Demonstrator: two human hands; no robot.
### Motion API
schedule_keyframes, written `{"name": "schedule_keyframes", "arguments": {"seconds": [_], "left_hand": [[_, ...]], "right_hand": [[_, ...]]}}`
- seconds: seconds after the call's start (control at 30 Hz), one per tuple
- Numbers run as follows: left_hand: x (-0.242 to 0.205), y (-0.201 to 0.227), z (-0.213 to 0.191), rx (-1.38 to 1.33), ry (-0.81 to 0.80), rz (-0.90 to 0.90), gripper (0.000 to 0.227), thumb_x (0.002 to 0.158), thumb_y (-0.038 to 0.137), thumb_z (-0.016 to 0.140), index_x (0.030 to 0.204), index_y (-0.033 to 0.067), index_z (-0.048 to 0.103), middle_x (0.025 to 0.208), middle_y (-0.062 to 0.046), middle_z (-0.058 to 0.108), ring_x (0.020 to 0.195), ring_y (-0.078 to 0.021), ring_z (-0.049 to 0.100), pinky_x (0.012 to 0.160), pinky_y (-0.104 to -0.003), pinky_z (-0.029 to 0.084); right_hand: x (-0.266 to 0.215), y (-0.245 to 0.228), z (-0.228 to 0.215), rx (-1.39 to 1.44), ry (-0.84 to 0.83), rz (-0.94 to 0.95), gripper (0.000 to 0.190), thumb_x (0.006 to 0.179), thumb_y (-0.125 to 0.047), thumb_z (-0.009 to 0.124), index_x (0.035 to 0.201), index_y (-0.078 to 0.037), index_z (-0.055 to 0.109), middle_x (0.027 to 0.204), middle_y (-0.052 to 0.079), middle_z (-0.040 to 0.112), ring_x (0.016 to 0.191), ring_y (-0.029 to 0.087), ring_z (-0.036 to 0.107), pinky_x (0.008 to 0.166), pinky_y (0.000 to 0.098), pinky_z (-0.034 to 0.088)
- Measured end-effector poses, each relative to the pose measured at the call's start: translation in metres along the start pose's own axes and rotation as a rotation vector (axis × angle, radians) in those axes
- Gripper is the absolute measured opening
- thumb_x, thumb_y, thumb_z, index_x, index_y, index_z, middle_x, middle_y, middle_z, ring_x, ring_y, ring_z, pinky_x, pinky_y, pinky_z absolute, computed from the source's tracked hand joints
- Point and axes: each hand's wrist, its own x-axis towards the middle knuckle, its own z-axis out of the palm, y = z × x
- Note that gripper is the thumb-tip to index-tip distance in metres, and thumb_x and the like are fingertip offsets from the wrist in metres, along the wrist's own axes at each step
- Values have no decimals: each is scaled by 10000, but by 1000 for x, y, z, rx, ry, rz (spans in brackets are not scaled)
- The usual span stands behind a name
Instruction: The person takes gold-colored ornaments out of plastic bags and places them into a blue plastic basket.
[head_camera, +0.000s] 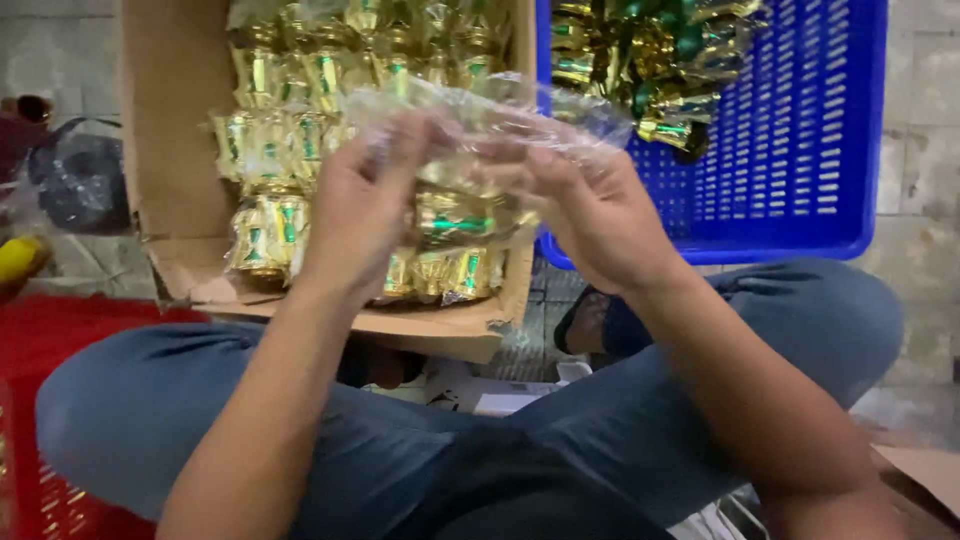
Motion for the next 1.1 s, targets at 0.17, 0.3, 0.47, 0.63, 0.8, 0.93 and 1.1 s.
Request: {"name": "schedule_keyframes", "arguments": {"seconds": [0.17,0.3,0.47,0.63,0.8,0.93,1.1], "left_hand": [[15,-4,-28,-238,78,299,316,1005,431,517,1143,208,694,1185,18,735,1122,-108,703,1107,-323,565],[17,0,-32,-517,140,120,310,998,351,552,1169,136,696,1153,-15,748,982,-117,690,919,-294,592],[22,-16,-45,-831,-200,302,254,1211,187,476,1316,138,703,1305,5,718,1331,-139,635,1311,-322,522],[28,-21,-32,-835,-70,203,214,1155,108,490,1150,157,698,793,60,600,749,-57,594,983,-241,549],[20,-22,5,-472,137,90,80,1055,100,561,1079,103,637,895,34,576,537,-1,391,456,-136,369],[7,-25,18,-341,-215,288,296,1076,305,335,1036,142,579,743,61,461,670,-58,409,631,-220,380],[3,-16,16,-498,-319,533,256,1002,71,256,941,71,505,1023,-32,516,727,-105,386,730,-296,479]], "right_hand": [[3,0,11,-311,186,128,347,1067,-222,483,1243,58,589,1258,271,686,1060,307,773,793,288,696],[3,12,14,-465,199,-15,370,1081,-356,485,1073,-45,687,1023,99,797,472,36,398,414,172,255],[6,8,9,-508,284,-57,362,1081,-382,452,1017,-70,626,761,-21,514,643,78,400,629,252,368],[5,21,10,-493,165,-111,286,1176,-285,479,1441,-253,580,1222,-34,673,922,85,561,857,256,519],[6,10,17,-866,88,-265,242,1131,-180,491,1337,-165,616,1422,-30,655,1540,215,442,1374,478,349],[2,-2,9,-503,56,-163,192,1134,-120,411,1266,-91,548,1421,166,587,1204,281,702,931,328,695],[-3,9,-6,84,97,0,180,1140,-223,501,1223,-97,598,1218,134,695,914,105,619,926,281,541]]}}
